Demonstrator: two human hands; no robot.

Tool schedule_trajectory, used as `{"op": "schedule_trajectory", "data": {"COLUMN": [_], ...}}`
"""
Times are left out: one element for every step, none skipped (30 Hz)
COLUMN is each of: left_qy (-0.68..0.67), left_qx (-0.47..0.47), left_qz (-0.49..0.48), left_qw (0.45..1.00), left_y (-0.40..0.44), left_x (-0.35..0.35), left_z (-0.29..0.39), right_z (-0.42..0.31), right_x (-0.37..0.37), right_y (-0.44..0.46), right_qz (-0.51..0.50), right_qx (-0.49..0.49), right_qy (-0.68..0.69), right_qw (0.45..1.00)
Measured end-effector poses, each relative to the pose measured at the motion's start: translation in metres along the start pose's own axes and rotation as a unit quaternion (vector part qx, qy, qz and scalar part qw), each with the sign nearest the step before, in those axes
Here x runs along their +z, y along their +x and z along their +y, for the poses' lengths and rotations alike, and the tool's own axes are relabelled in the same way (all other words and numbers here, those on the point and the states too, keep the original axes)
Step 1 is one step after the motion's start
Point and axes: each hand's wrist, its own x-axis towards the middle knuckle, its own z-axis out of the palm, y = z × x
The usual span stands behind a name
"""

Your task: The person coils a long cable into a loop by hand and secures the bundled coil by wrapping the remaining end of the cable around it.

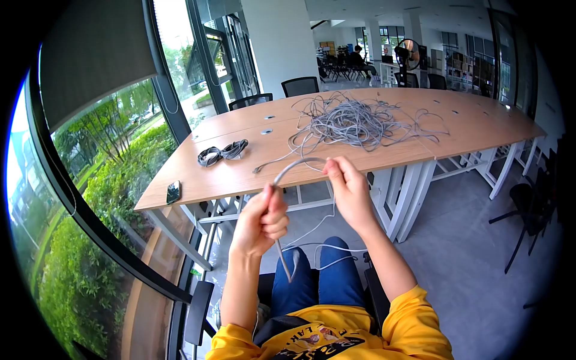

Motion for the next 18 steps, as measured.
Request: {"op": "schedule_trajectory", "data": {"left_qy": [-0.052,-0.065,-0.110,-0.109,-0.108,-0.135,-0.155,-0.159,-0.163,-0.131,-0.109,-0.099,-0.088,-0.087,-0.060,-0.034,0.027,0.059], "left_qx": [0.045,0.068,0.079,0.086,0.094,0.104,0.124,0.138,0.153,0.170,0.191,0.209,0.227,0.228,0.240,0.252,0.245,0.221], "left_qz": [-0.018,-0.024,-0.047,-0.048,-0.048,-0.042,-0.062,-0.060,-0.058,-0.050,-0.015,0.010,0.035,0.035,0.059,0.082,0.122,0.140], "left_qw": [0.997,0.995,0.990,0.989,0.989,0.984,0.978,0.976,0.973,0.976,0.975,0.973,0.969,0.969,0.967,0.964,0.962,0.963], "left_y": [0.000,-0.001,-0.001,-0.002,-0.002,-0.003,-0.003,-0.005,-0.006,-0.008,-0.009,-0.010,-0.010,-0.011,-0.011,-0.010,-0.007,-0.005], "left_x": [-0.001,-0.001,-0.002,-0.003,-0.003,-0.003,-0.004,-0.003,-0.003,-0.002,-0.001,0.000,-0.001,-0.002,-0.005,-0.008,-0.010,-0.012], "left_z": [0.001,0.003,0.005,0.009,0.013,0.016,0.019,0.024,0.028,0.031,0.032,0.034,0.037,0.038,0.039,0.039,0.038,0.035], "right_z": [0.001,0.004,0.007,0.010,0.011,0.013,0.015,0.027,0.025,0.020,0.015,0.012,0.009,0.008,0.010,0.012,0.013,0.012], "right_x": [0.001,0.004,0.005,0.006,0.007,0.008,0.009,0.014,0.012,0.010,0.008,0.005,0.003,0.002,0.002,0.001,0.001,0.001], "right_y": [-0.003,-0.007,-0.011,-0.015,-0.018,-0.021,-0.025,-0.031,-0.033,-0.034,-0.034,-0.034,-0.033,-0.032,-0.032,-0.033,-0.034,-0.035], "right_qz": [0.001,-0.046,-0.093,-0.137,-0.137,-0.158,-0.179,-0.164,-0.163,-0.182,-0.201,-0.202,-0.217,-0.231,-0.231,-0.216,-0.200,-0.201], "right_qx": [0.000,0.010,0.020,0.048,0.048,0.044,0.041,-0.024,-0.024,-0.024,-0.024,-0.024,0.006,0.035,0.034,-0.015,-0.064,-0.064], "right_qy": [-0.001,-0.009,-0.017,-0.024,-0.023,-0.028,-0.034,-0.062,-0.062,-0.135,-0.208,-0.208,-0.220,-0.232,-0.232,-0.220,-0.207,-0.207], "right_qw": [1.000,0.999,0.995,0.989,0.989,0.986,0.982,0.984,0.984,0.974,0.957,0.957,0.951,0.944,0.944,0.951,0.956,0.955]}}
